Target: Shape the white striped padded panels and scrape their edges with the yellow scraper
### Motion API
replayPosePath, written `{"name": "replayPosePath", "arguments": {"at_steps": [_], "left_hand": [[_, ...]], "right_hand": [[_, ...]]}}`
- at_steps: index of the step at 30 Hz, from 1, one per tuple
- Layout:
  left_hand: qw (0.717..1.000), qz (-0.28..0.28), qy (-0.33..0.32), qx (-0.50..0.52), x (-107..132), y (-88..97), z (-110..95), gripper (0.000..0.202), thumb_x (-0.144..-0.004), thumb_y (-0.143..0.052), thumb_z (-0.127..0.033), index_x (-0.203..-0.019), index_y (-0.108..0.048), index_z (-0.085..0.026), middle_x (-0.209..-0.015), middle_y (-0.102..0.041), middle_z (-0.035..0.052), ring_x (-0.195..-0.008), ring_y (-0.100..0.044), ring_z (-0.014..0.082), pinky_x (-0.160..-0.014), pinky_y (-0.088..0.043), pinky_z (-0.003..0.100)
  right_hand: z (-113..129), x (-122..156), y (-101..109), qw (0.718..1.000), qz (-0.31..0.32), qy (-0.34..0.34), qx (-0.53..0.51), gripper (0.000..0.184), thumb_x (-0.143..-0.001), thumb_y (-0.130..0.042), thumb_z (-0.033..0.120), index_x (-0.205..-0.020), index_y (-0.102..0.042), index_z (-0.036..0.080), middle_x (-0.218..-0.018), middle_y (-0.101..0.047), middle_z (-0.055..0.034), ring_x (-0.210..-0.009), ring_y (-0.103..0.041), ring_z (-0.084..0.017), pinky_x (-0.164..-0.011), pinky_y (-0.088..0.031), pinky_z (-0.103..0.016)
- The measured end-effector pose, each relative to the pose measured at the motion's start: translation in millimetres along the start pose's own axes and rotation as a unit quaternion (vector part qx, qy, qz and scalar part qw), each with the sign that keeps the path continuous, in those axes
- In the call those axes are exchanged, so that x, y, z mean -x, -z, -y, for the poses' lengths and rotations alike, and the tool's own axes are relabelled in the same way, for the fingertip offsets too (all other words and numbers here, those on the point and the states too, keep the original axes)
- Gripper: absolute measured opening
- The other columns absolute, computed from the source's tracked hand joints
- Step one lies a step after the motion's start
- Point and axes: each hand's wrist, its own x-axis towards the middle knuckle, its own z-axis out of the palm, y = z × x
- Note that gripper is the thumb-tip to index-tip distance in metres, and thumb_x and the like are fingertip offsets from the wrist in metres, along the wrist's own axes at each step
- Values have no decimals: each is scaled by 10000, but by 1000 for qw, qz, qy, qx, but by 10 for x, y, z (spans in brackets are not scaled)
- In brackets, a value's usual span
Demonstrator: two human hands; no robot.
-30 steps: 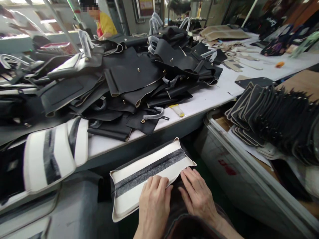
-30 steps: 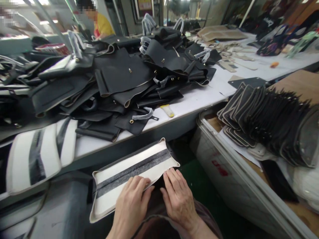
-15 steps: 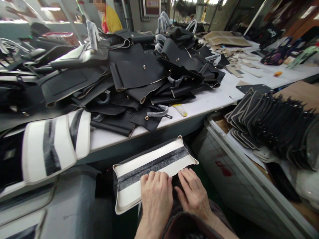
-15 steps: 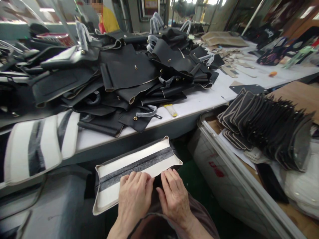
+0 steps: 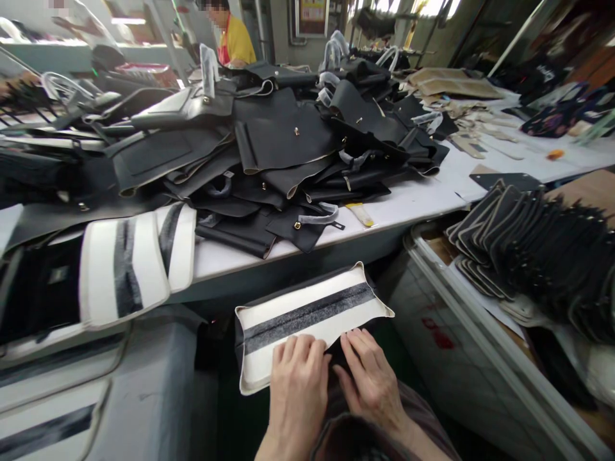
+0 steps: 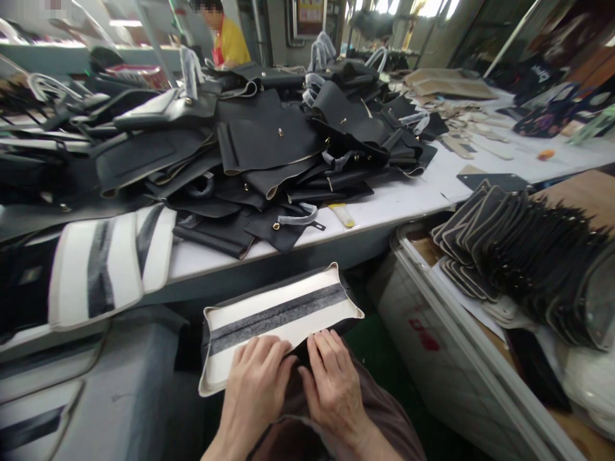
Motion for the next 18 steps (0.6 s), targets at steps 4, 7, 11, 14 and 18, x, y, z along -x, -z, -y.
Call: {"name": "replayPosePath", "arguments": {"at_steps": [4, 7, 11, 14, 18], "left_hand": [[1000, -10, -9, -14, 164, 111, 199, 73, -941, -557, -195, -952, -606, -247, -907, -629, -2, -875, -546, 228, -783, -348, 385], [1000, -8, -15, -7, 203, 118, 276, 68, -957, -540, -220, -929, -598, -242, -882, -637, -9, -856, -561, 216, -775, -357, 378], [1000, -15, -7, 13, 192, 88, 289, 88, -963, -536, -245, -899, -597, -244, -865, -637, -11, -835, -581, 204, -765, -385, 367], [999, -39, 16, 26, 183, 84, 286, 99, -956, -545, -259, -880, -604, -237, -929, -613, 7, -796, -583, 184, -739, -426, 345], [996, -71, 29, 34, 174, 85, 290, 110, -951, -541, -245, -866, -608, -227, -991, -566, 29, -779, -589, 171, -712, -469, 332]], "right_hand": [[18, -8, 14, 1000, 8, 6, 1, 473, -915, -579, 166, -1343, -511, -23, -1283, -548, -229, -1282, -459, -341, -1043, -471, -546], [32, -17, 13, 1000, 6, 8, 2, 479, -914, -582, 166, -1350, -510, -17, -1282, -553, -222, -1280, -462, -337, -1049, -468, -537], [53, -26, -1, 1000, 7, 20, -2, 478, -923, -568, 171, -1360, -508, -13, -1290, -553, -216, -1284, -459, -333, -1062, -460, -535], [81, -34, -14, 1000, 12, 26, -5, 470, -927, -561, 174, -1354, -515, -15, -1285, -559, -216, -1279, -465, -328, -1067, -459, -533], [128, -41, -33, 999, 21, 39, -7, 473, -925, -558, 174, -1351, -513, -25, -1283, -566, -221, -1284, -467, -327, -1070, -461, -528]]}}
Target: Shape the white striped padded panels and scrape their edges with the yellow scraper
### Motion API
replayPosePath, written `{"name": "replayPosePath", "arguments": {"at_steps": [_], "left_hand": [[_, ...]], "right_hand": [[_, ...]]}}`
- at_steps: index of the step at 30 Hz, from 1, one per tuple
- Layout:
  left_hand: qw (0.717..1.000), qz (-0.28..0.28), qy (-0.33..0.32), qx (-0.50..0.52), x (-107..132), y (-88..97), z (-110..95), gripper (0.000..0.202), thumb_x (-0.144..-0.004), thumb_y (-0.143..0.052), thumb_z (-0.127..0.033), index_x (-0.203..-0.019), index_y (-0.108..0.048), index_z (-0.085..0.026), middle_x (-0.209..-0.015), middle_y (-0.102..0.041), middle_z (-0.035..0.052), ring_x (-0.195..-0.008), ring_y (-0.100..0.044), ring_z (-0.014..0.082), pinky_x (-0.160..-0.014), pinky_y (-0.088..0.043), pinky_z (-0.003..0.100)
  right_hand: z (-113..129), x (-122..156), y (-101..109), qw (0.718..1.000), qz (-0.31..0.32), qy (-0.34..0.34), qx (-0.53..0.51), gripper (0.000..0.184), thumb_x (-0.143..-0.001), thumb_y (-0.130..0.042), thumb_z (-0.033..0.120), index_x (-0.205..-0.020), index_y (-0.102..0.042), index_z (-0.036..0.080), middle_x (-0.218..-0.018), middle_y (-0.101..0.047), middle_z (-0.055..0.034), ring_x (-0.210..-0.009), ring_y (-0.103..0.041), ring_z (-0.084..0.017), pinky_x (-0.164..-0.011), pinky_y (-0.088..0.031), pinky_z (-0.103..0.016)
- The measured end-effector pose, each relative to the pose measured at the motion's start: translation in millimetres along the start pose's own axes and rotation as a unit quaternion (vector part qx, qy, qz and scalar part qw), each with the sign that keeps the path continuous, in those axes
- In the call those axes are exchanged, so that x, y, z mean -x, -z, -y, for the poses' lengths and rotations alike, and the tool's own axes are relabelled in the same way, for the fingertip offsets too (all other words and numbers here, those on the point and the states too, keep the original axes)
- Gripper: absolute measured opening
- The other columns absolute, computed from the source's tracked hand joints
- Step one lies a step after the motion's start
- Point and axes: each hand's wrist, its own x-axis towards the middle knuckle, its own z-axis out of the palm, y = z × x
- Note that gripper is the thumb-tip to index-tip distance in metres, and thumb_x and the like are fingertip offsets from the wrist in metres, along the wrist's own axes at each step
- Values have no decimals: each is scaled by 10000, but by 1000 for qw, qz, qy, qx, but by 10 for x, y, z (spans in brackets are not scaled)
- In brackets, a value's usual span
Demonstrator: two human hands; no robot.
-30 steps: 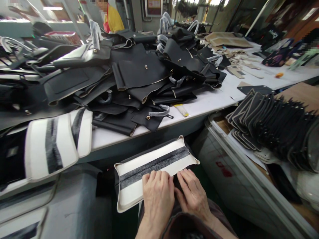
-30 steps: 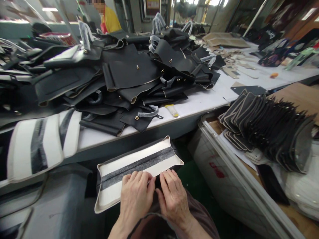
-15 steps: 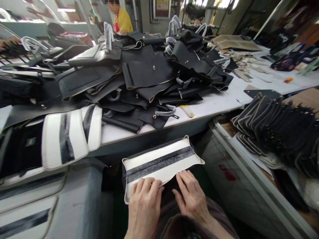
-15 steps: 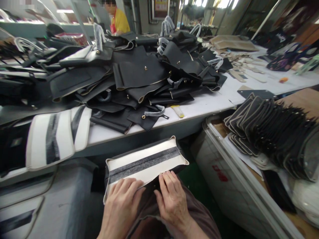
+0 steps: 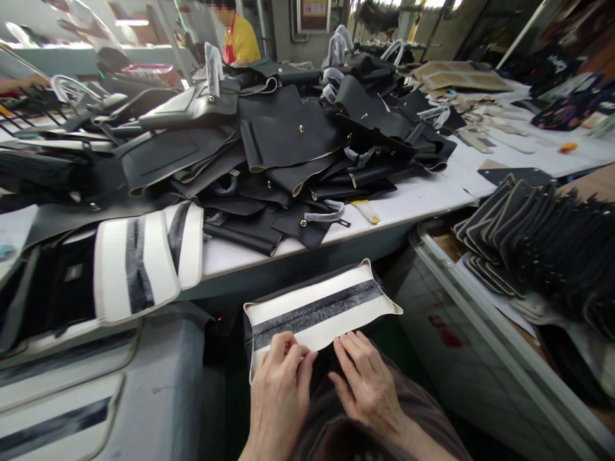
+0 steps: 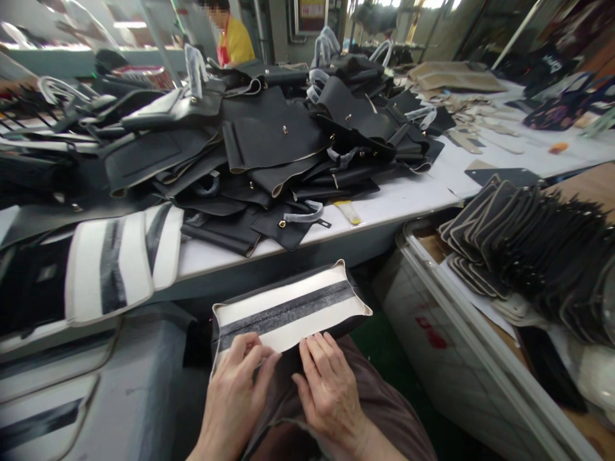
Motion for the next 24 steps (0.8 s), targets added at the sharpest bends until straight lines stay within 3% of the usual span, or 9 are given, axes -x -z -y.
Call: {"name": "replayPosePath", "arguments": {"at_steps": [10, 14, 19, 24], "left_hand": [[999, 45, 5, 22, -3, 8, 11, 143, -960, -491, -173, -846, -570, -206, -1092, -528, 50, -931, -609, 183, -799, -505, 339], [1000, 12, 7, -1, -1, 69, 59, 111, -933, -558, -207, -824, -577, -199, -1094, -520, 69, -1001, -566, 227, -859, -476, 384], [998, -17, -12, -54, 88, 157, 146, 78, -904, -626, -258, -846, -600, -212, -1025, -567, 51, -925, -545, 235, -800, -414, 394], [996, -47, -17, -76, 208, 217, 216, 35, -897, -640, -250, -879, -618, -230, -1026, -600, 42, -994, -539, 248, -899, -364, 433]], "right_hand": [[75, -32, -101, 998, 1, 56, 19, 468, -935, -536, 231, -1349, -536, 12, -1289, -600, -178, -1279, -486, -313, -1068, -473, -482], [91, -62, -110, 997, 5, 69, 20, 466, -944, -518, 243, -1347, -538, 11, -1304, -599, -167, -1283, -481, -307, -1081, -459, -468], [108, -86, -124, 996, 0, 84, 22, 470, -948, -510, 244, -1352, -532, 4, -1287, -612, -164, -1278, -487, -297, -1074, -462, -447], [147, -107, -112, 996, 9, 89, 19, 458, -941, -524, 234, -1338, -544, 8, -1272, -628, -164, -1266, -507, -285, -1076, -470, -438]]}}
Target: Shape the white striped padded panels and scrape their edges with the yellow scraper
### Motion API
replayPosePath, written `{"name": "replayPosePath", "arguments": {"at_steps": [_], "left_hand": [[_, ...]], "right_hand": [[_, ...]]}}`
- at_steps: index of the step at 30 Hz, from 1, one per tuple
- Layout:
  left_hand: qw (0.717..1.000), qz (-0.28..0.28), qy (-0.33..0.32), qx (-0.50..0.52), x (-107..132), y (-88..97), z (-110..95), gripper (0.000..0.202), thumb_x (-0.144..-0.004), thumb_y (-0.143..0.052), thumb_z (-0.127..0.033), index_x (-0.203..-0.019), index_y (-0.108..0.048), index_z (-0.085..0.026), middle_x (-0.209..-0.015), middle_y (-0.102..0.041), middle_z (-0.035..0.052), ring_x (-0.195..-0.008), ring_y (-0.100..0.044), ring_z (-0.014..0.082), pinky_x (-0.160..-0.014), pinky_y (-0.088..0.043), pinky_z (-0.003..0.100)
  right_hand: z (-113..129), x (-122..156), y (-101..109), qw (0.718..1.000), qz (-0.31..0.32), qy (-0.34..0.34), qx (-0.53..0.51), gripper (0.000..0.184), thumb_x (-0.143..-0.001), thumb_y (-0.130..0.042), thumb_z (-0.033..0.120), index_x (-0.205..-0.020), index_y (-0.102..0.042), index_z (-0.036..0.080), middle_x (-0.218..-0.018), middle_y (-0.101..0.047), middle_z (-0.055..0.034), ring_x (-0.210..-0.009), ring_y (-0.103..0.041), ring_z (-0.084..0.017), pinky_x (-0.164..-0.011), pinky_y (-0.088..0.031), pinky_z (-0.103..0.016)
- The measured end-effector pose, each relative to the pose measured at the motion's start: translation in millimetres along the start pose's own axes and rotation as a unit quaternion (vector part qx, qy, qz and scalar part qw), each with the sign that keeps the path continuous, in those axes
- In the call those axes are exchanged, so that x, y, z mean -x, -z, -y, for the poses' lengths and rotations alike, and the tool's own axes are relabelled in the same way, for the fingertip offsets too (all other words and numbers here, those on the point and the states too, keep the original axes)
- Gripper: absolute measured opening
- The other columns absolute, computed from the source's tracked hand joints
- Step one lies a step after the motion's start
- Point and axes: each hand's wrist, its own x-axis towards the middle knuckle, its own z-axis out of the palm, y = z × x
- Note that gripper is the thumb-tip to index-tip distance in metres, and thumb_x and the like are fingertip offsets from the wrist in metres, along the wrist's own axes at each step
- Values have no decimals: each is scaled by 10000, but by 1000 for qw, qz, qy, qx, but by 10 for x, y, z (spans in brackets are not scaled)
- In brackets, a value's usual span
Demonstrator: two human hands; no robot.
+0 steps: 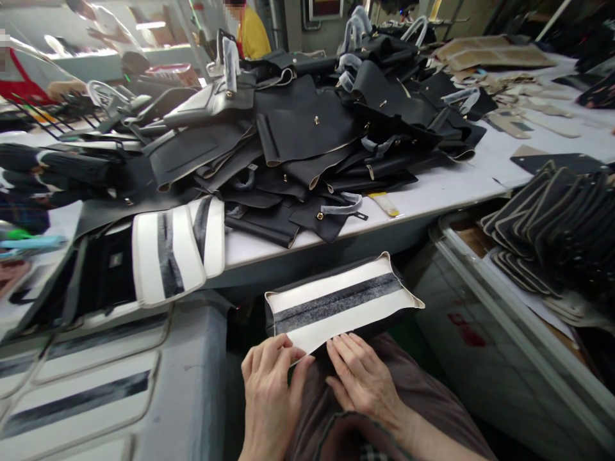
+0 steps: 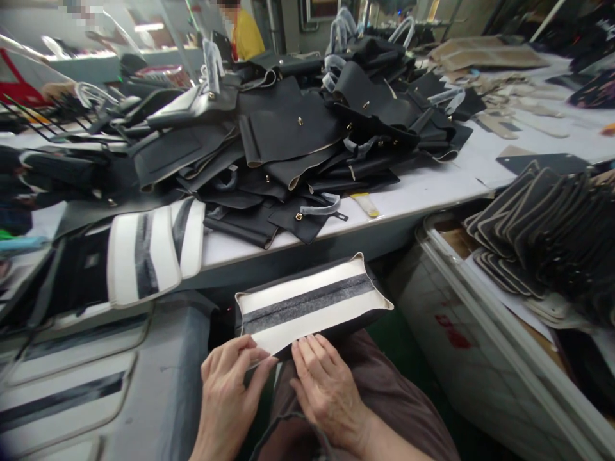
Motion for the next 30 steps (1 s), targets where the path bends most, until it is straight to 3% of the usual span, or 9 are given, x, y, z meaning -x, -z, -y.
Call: {"name": "replayPosePath", "arguments": {"at_steps": [7, 10, 14, 19, 23, 30], "left_hand": [[997, 31, -6, 66, 49, -48, 103, 45, -922, -601, -207, -944, -620, -241, -1059, -582, 40, -1068, -553, 213, -1147, -285, 534], [994, 24, 24, 101, 76, -98, 122, 40, -928, -593, -229, -946, -628, -238, -1173, -536, 67, -1172, -523, 226, -1098, -404, 488], [992, 0, 64, 113, 119, -121, 139, 47, -925, -601, -246, -887, -625, -233, -1248, -514, 74, -1176, -549, 230, -973, -515, 415], [989, -14, 74, 130, 166, -117, 112, 19, -923, -595, -208, -912, -602, -222, -1361, -478, 82, -1254, -513, 228, -1032, -483, 425], [979, -56, 113, 161, 212, -167, 43, 53, -911, -602, -183, -885, -563, -207, -1399, -461, 99, -1309, -475, 232, -1078, -457, 451], [933, -125, 203, 271, 235, -366, -64, 118, -906, -616, -225, -987, -530, -213, -1371, -500, 122, -1319, -474, 259, -1091, -425, 511]], "right_hand": [[24, -40, 36, 1000, 5, -9, 3, 410, -964, -480, 223, -1307, -573, 18, -1244, -648, -157, -1237, -535, -272, -1062, -487, -433], [38, -52, -9, 1000, -3, -1, -3, 408, -962, -489, 219, -1302, -577, 12, -1232, -654, -157, -1230, -540, -272, -1070, -477, -434], [64, -65, -68, 1000, -9, 14, -20, 412, -960, -493, 219, -1297, -578, -3, -1224, -654, -161, -1230, -536, -271, -1084, -456, -432], [99, -95, -90, 999, -25, 24, -25, 409, -960, -493, 238, -1281, -590, 5, -1211, -659, -160, -1239, -528, -268, -1091, -446, -427], [135, -124, -114, 999, -30, 26, -29, 404, -954, -483, 237, -1273, -596, 16, -1203, -660, -152, -1238, -522, -260, -1090, -438, -416], [159, -205, -131, 998, -42, 36, -26, 380, -956, -469, 231, -1243, -631, 41, -1184, -665, -132, -1178, -535, -253, -1118, -369, -417]]}}
